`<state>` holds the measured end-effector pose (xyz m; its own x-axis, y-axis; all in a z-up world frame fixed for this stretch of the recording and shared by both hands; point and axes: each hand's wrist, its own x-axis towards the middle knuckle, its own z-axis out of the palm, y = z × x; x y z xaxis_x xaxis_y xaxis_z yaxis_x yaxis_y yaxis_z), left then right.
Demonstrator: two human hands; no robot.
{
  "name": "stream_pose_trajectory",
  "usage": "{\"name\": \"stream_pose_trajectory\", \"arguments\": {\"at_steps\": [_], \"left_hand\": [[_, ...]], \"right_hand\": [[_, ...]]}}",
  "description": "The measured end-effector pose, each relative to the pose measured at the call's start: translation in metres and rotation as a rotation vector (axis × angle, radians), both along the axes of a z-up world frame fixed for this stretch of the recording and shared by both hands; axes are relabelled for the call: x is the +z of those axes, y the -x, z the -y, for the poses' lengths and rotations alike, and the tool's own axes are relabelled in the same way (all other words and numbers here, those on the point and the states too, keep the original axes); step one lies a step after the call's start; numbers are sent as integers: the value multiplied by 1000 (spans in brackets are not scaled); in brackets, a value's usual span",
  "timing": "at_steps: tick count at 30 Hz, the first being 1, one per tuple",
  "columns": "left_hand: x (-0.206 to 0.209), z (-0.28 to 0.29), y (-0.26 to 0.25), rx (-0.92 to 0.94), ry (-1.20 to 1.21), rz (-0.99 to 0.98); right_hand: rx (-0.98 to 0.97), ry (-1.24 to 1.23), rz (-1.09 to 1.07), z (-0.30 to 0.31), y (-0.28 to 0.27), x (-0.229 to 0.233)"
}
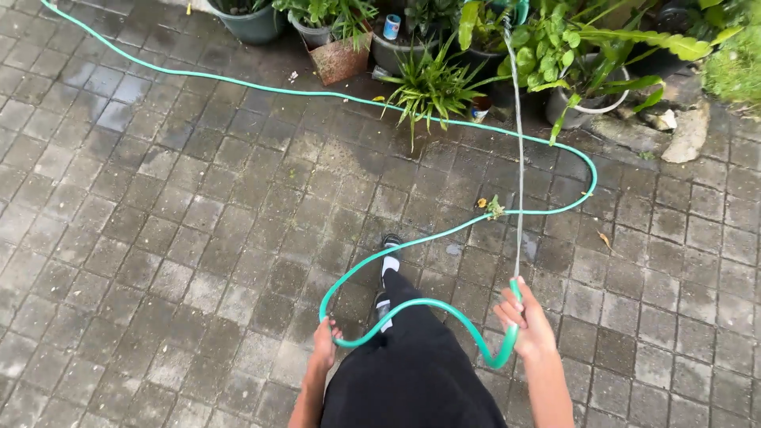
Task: Watering various potted plants in an outdoor garden area using a garden hose.
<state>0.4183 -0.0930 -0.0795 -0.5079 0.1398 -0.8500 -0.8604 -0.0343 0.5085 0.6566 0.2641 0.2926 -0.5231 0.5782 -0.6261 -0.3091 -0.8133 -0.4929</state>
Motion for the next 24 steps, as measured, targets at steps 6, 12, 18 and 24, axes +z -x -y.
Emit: {"name": "stream_pose_trajectory", "arguments": {"at_steps": [6,12,18,24], "left_hand": [[-23,9,-6,62,-16,29],[-31,-8,5,41,3,64],[-29,-29,16,-85,41,-137],[-23,-51,35,-171,50,-179]], "right_hand": [[-1,-11,-49,2,-12,-9],[2,21,-119,25,-29,-27],[-42,100,-33,41,-26,-30],[-79,132,5,29,-17,-17]]}}
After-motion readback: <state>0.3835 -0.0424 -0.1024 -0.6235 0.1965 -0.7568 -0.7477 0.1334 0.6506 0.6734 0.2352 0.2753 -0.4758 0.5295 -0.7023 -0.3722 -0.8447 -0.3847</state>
